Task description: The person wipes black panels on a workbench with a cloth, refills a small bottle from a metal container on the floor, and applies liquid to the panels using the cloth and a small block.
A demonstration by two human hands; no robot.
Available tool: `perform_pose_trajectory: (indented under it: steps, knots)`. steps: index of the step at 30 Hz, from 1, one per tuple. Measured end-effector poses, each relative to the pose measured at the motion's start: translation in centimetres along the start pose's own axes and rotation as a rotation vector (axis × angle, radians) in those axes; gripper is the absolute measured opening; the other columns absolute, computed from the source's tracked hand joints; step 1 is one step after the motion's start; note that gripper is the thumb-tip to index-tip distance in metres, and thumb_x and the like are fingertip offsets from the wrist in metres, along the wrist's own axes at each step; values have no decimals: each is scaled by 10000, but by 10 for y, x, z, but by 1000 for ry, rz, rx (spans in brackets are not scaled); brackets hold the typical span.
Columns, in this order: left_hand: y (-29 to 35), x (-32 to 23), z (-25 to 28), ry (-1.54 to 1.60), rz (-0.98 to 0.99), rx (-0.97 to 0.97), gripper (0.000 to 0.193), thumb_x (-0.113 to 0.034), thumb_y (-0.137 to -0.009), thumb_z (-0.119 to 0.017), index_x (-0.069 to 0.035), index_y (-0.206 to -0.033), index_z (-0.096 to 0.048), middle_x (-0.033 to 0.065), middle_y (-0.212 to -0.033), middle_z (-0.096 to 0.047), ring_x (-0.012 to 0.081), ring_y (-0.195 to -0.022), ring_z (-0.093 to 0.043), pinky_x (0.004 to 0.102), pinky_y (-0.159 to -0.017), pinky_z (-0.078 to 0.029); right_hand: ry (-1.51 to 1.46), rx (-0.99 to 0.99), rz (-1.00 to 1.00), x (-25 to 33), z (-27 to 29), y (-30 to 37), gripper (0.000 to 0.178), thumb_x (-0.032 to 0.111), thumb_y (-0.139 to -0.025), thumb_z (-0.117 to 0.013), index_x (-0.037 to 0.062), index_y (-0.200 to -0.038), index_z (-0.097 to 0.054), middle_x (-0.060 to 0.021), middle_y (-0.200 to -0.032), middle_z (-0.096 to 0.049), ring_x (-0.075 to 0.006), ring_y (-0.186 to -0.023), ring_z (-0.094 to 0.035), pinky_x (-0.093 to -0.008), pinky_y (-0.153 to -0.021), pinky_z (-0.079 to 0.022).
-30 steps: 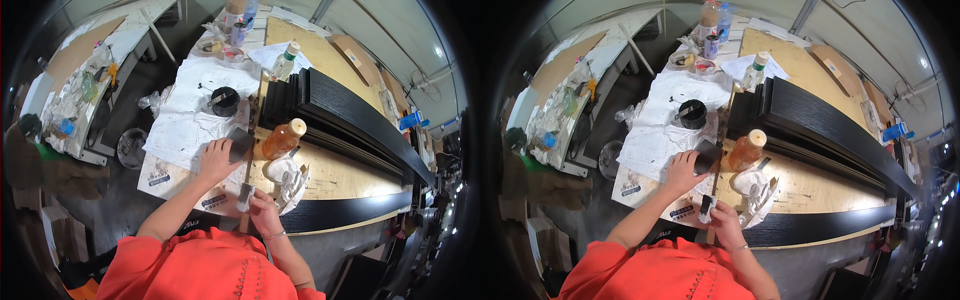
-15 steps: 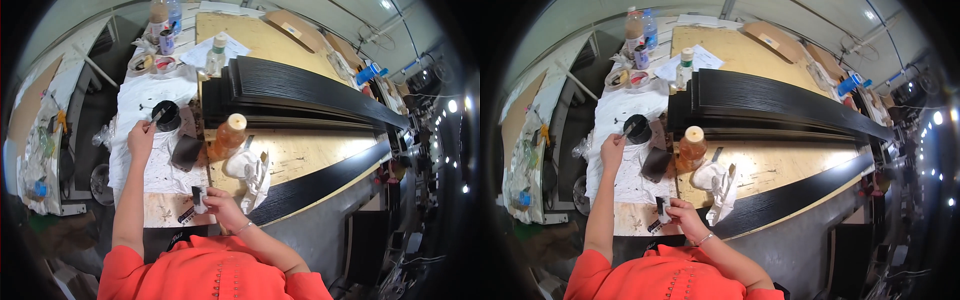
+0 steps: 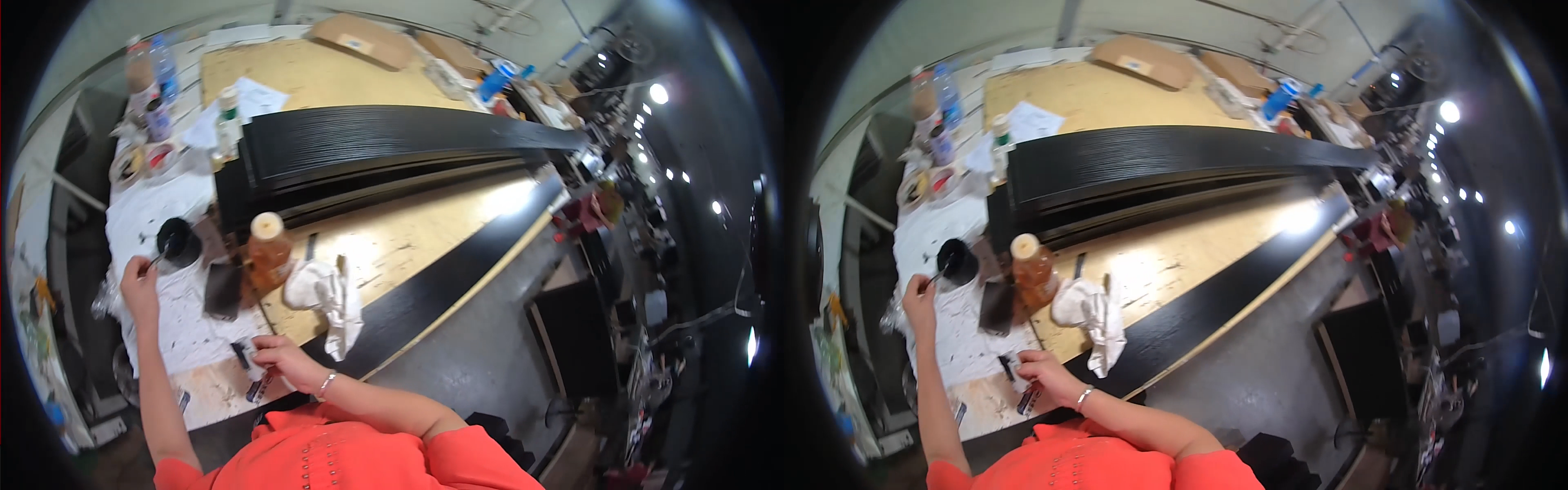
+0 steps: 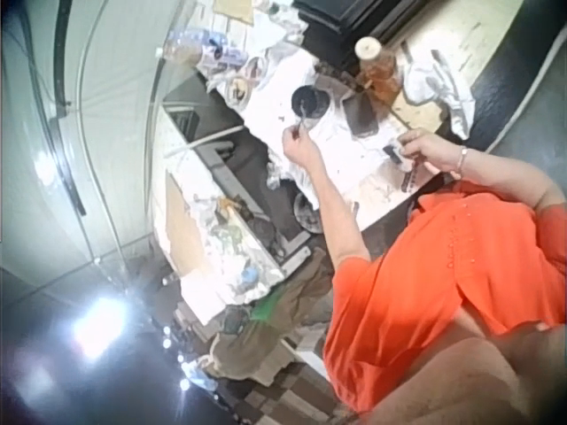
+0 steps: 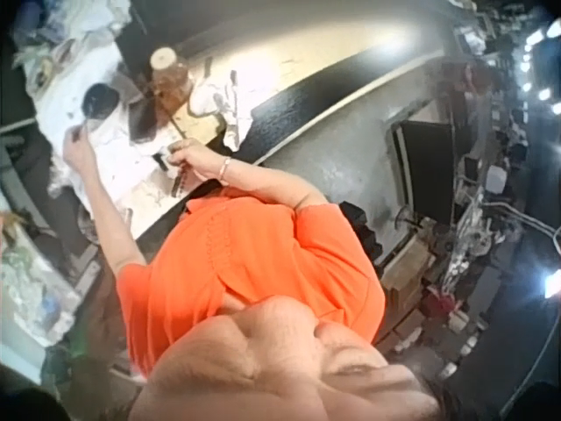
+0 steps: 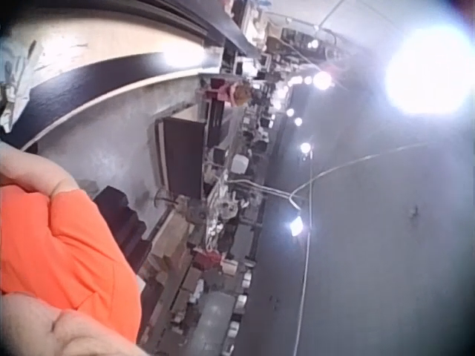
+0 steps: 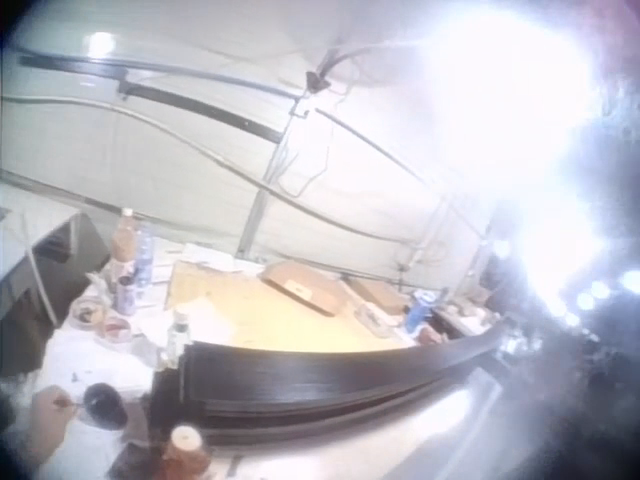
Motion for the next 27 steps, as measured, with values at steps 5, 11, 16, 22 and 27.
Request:
perform_pose_trajectory:
  steps: [5, 11, 16, 22, 27]
  knots:
    - [-17, -38, -26, -134, -16, 159, 117, 46, -795, -640, 4, -880, -571, 89, -733, -549, 171, -643, -525, 301, -632, -445, -35, -38, 22, 2, -1, -6, 149, 93, -878, -597, 28, -1007, -633, 59, -746, -536, -32, -654, -500, -213, -589, -416]
    - [-27, -22, -11, -236, -102, 217, 141, -5, -778, -648, -12, -918, -632, 163, -831, -625, 330, -762, -621, 398, -698, -480, -8, -4, -1, -3, -14, -11, 153, 99, -867, -596, 37, -1002, -632, 44, -758, -523, -62, -648, -505, -238, -599, -454]
    - [-43, -51, -42, -258, -182, 234, 139, -132, -773, -688, -30, -863, -658, 147, -854, -653, 351, -825, -619, 445, -731, -483, 93, -74, -19, 33, -23, -2, 261, 100, -888, -579, 38, -1134, -642, 12, -813, -596, -109, -713, -594, -265, -683, -521]
    - [-48, -56, -32, -337, -138, 263, 114, -146, -743, -715, -74, -801, -648, 111, -785, -639, 321, -783, -627, 433, -694, -487, 58, -17, -89, 40, -46, -20, 239, 108, -922, -568, 37, -1142, -630, 10, -827, -615, -101, -728, -611, -261, -654, -521]
    - [-51, -56, -36, -362, -142, 328, 79, -142, -773, -686, -73, -793, -651, 103, -774, -644, 323, -782, -637, 448, -692, -494, 52, -14, -82, 44, -48, -38, 251, 95, -916, -541, 38, -1144, -627, 9, -847, -608, -99, -736, -593, -312, -712, -574]
Point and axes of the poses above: each hand's wrist, its own y-axis away from the middle knuckle, its own z-axis out of the back of the hand, x = y × z, the point moved 8 cm from there along -y, towards the middle knuckle
